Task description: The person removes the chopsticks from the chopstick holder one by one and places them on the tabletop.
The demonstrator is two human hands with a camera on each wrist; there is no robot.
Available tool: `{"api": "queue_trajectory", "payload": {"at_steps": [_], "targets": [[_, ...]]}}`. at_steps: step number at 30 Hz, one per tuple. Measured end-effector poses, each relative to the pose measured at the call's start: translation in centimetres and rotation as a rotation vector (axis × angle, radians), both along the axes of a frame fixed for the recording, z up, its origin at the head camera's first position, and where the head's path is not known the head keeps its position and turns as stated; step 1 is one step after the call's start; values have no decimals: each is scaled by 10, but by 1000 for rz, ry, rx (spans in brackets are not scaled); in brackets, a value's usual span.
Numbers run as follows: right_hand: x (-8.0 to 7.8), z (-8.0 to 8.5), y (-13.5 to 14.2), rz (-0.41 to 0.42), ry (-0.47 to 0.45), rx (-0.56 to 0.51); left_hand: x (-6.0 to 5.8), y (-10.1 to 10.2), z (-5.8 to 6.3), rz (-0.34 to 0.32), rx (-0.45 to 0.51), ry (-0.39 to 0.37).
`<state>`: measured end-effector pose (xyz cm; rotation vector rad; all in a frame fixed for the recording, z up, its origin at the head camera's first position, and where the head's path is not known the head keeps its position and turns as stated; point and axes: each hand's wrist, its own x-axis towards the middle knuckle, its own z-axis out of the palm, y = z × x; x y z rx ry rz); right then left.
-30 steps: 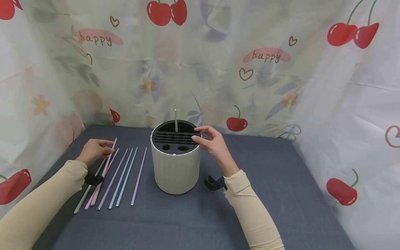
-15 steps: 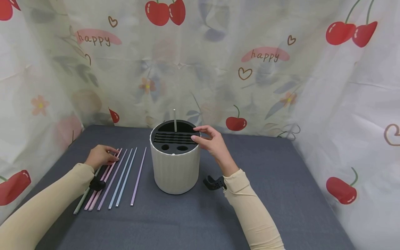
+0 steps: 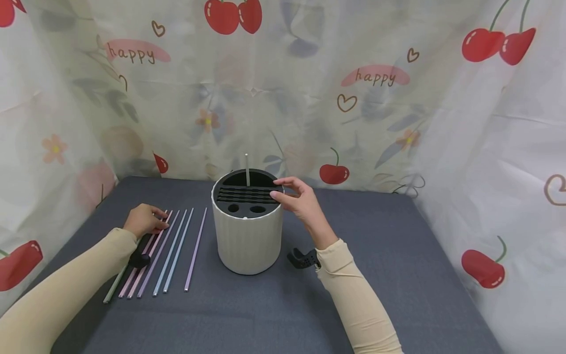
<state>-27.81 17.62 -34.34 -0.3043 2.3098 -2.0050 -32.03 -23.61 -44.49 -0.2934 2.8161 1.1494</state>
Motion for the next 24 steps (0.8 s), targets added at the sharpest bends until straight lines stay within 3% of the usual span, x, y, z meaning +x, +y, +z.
{"api": "queue_trajectory", "payload": {"at_steps": [6, 10, 13, 16, 20, 24], "targets": [[0, 0, 0, 2, 0, -5, 0, -1, 3, -9, 19, -10], [0, 1, 0, 0, -1, -3, 0, -3, 20, -26, 119, -22], [0, 2, 0, 2, 4, -5, -3, -2, 46, -64, 243, 3], [0, 2, 1, 6, 9, -10, -5, 9, 80, -104, 382, 100], [0, 1, 1, 9, 7, -17, 1, 38, 122, -168, 633, 266], [0, 0, 0, 5, -1, -8, 12, 73, 155, -292, 868, 352]]}}
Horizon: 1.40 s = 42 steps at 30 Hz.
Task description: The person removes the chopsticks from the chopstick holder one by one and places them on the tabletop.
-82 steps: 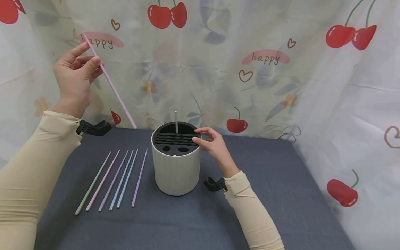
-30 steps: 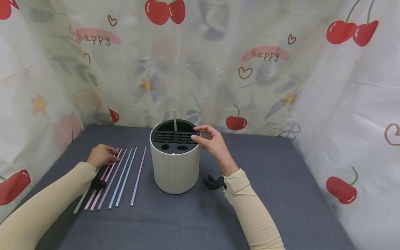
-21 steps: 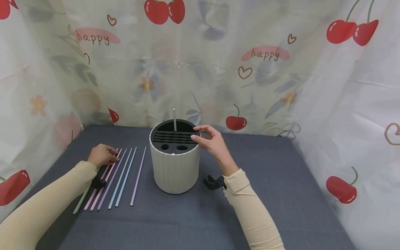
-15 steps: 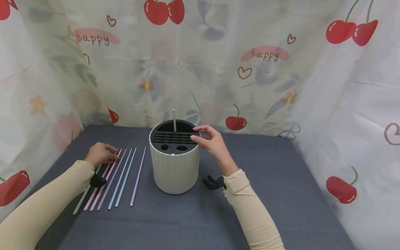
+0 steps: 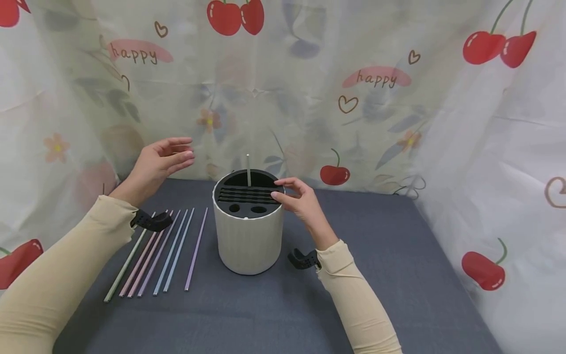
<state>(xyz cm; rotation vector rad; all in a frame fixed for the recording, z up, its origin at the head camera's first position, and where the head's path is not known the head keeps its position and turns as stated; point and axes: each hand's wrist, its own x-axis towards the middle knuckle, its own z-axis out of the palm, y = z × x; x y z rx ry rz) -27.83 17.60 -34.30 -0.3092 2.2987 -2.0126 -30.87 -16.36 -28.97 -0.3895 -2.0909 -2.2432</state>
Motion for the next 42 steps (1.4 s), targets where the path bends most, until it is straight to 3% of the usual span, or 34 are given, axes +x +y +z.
{"api": "queue_trajectory", "payload": {"at_steps": [3, 6, 12, 16, 22, 31, 36, 39, 42], "targets": [[0, 0, -1, -3, -8, 4, 7, 24, 16, -95, 27, 34], [-1, 0, -1, -4, -15, 3, 11, 44, 24, -159, -39, 40], [-1, 0, -2, -11, -21, 2, 9, 73, 24, -227, -281, 56], [-2, 0, -1, -7, -16, -3, 5, 84, 19, -264, -340, 62], [-1, 0, -1, -3, -10, 0, 1, 91, 14, -267, -360, 47], [0, 1, 0, -8, -10, -1, 3, 96, 14, -250, -398, 54], [1, 1, 1, -2, -10, -2, 5, 94, 22, -238, -316, 91], [1, 1, 1, 3, -11, -6, 4, 87, 35, -209, -150, 135], [2, 2, 1, 5, -7, -5, 1, 73, 57, -168, 86, 201]]}}
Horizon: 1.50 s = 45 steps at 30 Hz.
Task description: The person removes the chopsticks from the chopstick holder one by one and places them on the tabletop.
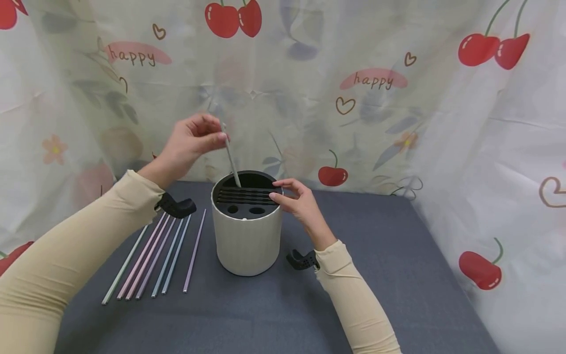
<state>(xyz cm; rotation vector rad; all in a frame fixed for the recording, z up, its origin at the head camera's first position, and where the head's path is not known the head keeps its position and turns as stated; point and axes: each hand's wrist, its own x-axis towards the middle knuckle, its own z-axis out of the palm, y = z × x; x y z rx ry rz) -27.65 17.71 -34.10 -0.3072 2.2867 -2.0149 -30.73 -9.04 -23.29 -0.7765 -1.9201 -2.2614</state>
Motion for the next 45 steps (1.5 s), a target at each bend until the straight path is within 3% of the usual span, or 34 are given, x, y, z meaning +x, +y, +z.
{"api": "queue_trajectory", "payload": {"at_steps": [5, 7, 9, 13, 16, 20, 26, 28, 32, 37, 42, 45], "targets": [[1, 1, 0, -6, 4, 4, -6, -37, 38, 77, 380, 64], [0, 1, 0, -7, 2, 3, -9, -56, 48, 130, 472, 63], [0, 0, 0, -5, 1, -1, -12, -77, 52, 208, 522, 40], [0, -1, 0, -7, -2, -4, -18, -120, 43, 379, 466, -36], [0, -2, 0, -8, -1, -2, -19, -151, 25, 465, 381, -103], [0, -3, -1, -5, 7, -1, -19, -188, -10, 518, 245, -208], [-1, -3, -1, -4, 11, -1, -13, -221, -77, 562, -284, -267], [-1, -3, -1, -5, 10, -1, -12, -226, -99, 561, -388, -279], [-1, -2, 0, -1, 10, -1, -10, -233, -136, 515, -448, -302], [-1, 0, -1, 3, 11, -3, -8, -236, -175, 480, -567, -355], [0, -1, -1, 5, 15, -9, -5, -238, -203, 469, -637, -438], [1, -1, 0, 4, 12, -12, -3, -235, -213, 465, -682, -481]]}}
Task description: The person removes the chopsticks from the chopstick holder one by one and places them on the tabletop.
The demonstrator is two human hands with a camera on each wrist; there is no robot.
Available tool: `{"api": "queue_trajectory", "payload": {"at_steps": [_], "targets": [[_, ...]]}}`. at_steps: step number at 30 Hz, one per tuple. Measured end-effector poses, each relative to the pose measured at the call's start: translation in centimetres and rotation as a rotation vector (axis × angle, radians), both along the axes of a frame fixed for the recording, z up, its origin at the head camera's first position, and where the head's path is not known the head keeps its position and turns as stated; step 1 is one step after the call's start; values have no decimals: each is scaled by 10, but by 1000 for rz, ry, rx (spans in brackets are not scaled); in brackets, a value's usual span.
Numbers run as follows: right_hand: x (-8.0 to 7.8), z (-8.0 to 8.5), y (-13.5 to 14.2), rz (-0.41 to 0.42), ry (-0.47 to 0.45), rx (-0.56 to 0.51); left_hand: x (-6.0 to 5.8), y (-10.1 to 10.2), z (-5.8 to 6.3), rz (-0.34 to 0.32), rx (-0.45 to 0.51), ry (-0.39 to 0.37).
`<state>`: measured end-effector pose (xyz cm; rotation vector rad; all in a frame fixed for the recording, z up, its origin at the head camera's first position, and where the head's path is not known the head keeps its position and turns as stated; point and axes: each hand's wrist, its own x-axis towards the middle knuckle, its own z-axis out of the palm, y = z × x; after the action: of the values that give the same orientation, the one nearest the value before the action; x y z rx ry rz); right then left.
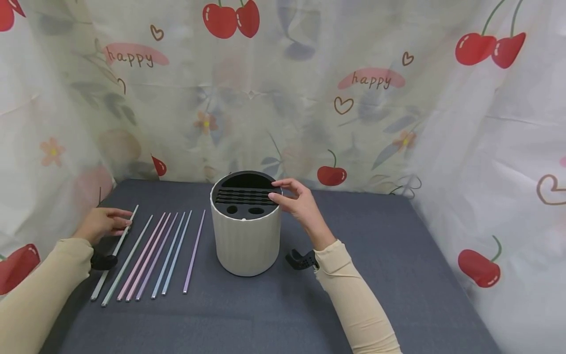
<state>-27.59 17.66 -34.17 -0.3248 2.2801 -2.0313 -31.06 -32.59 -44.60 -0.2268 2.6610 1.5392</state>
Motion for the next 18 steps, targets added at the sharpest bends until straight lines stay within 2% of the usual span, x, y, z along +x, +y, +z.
{"api": "queue_trajectory", "payload": {"at_steps": [6, 18], "targets": [[0, -1, 0, -6, -4, 7, 2, 8, -10, 40, -72, -83], [1, 2, -1, -3, -9, 10, 1, 22, -6, 136, -160, -135]]}}
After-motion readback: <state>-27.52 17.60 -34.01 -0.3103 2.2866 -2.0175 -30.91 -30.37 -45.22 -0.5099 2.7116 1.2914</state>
